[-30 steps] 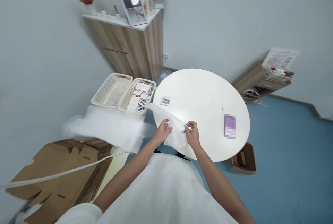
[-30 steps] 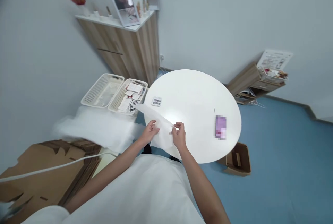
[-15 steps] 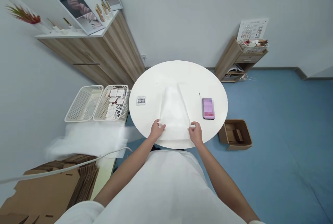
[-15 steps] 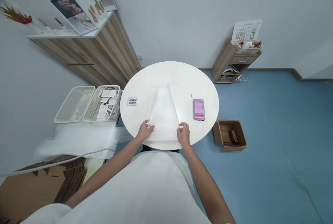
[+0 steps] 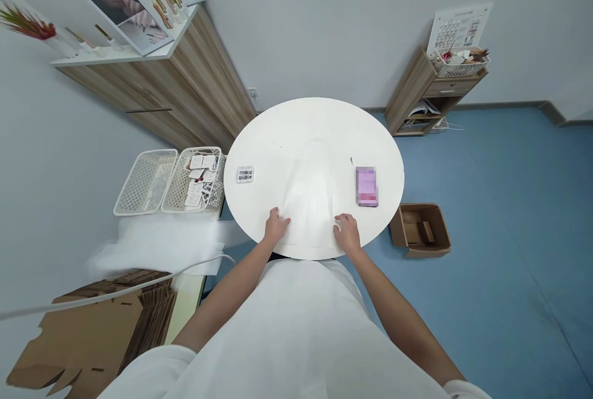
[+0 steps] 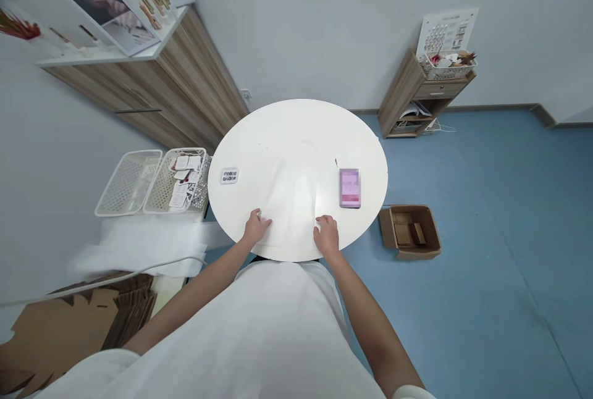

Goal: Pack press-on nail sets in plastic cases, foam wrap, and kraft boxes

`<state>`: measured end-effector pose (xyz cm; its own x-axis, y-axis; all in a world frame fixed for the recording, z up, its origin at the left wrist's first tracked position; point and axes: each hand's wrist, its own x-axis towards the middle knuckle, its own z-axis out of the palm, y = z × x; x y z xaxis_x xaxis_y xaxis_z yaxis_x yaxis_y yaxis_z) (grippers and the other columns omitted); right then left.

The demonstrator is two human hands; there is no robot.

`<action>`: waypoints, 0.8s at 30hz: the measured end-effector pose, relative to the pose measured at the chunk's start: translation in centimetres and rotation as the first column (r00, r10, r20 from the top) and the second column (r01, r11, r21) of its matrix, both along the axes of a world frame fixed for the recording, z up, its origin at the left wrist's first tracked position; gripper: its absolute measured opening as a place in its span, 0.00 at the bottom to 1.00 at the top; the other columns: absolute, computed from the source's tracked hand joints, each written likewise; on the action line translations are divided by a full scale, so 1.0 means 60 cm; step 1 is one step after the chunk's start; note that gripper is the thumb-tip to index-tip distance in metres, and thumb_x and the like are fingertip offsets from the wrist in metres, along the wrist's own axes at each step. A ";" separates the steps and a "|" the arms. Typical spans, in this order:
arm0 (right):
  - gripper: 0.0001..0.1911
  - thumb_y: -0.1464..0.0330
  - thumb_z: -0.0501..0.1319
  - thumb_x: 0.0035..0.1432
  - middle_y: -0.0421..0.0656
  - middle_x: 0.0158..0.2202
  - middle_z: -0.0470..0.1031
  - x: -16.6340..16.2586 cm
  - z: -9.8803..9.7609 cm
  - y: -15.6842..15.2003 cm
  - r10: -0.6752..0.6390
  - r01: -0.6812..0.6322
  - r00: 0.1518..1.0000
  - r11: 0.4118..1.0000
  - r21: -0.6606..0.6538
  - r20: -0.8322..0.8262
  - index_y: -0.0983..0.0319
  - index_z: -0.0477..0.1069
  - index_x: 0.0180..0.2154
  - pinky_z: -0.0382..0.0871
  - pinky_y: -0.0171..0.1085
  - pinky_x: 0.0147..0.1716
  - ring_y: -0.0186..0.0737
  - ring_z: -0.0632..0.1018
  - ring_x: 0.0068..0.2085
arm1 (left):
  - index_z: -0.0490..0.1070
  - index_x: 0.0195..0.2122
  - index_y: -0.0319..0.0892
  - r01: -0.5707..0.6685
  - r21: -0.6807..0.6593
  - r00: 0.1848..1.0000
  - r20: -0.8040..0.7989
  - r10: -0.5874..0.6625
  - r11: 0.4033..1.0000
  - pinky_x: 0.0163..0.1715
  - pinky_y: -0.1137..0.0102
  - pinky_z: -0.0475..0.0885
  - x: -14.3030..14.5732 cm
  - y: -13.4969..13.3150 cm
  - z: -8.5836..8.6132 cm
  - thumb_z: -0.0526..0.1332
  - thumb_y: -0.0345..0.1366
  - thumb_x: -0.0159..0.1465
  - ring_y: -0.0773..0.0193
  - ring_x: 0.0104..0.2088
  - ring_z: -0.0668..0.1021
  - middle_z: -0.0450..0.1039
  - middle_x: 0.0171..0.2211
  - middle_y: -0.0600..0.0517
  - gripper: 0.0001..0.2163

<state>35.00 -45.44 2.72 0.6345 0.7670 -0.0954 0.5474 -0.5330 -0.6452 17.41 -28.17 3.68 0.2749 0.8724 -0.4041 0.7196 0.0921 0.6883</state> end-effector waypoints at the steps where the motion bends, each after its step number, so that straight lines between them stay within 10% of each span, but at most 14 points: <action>1: 0.17 0.72 0.52 0.50 0.49 0.46 0.66 0.000 0.004 0.005 0.058 -0.057 0.998 0.998 -0.016 0.037 0.62 0.66 0.44 0.63 0.44 0.44 0.46 0.67 0.48 | 0.54 0.54 0.39 0.030 0.070 0.999 -0.023 -0.028 0.997 0.47 0.59 0.59 0.000 -0.002 0.002 0.63 0.38 0.50 0.51 0.50 0.66 0.63 0.48 0.39 0.31; 5: 0.21 0.70 0.56 0.50 0.50 0.53 0.61 -0.005 0.011 0.032 0.321 -0.310 0.940 0.945 -0.100 0.120 0.61 0.62 0.48 0.57 0.46 0.49 0.48 0.62 0.53 | 0.53 0.56 0.44 0.358 0.315 0.932 -0.179 -0.315 0.879 0.54 0.55 0.50 0.004 -0.020 0.010 0.61 0.39 0.52 0.48 0.59 0.53 0.51 0.58 0.41 0.30; 9: 0.26 0.66 0.59 0.48 0.52 0.57 0.56 -0.010 0.001 0.042 0.436 -0.409 0.888 0.895 -0.180 0.150 0.61 0.60 0.50 0.50 0.49 0.53 0.51 0.56 0.58 | 0.54 0.56 0.46 0.634 0.267 0.773 -0.243 -0.586 0.726 0.57 0.55 0.41 0.004 -0.040 0.005 0.61 0.41 0.52 0.49 0.61 0.45 0.43 0.62 0.45 0.30; 24: 0.24 0.64 0.56 0.51 0.53 0.59 0.54 0.011 -0.011 0.028 0.456 -0.434 0.879 0.887 -0.161 0.139 0.62 0.59 0.51 0.42 0.52 0.55 0.52 0.54 0.59 | 0.49 0.59 0.42 0.620 0.223 0.784 -0.216 -0.582 0.753 0.55 0.50 0.33 0.000 -0.050 -0.008 0.61 0.45 0.51 0.44 0.61 0.42 0.39 0.62 0.40 0.36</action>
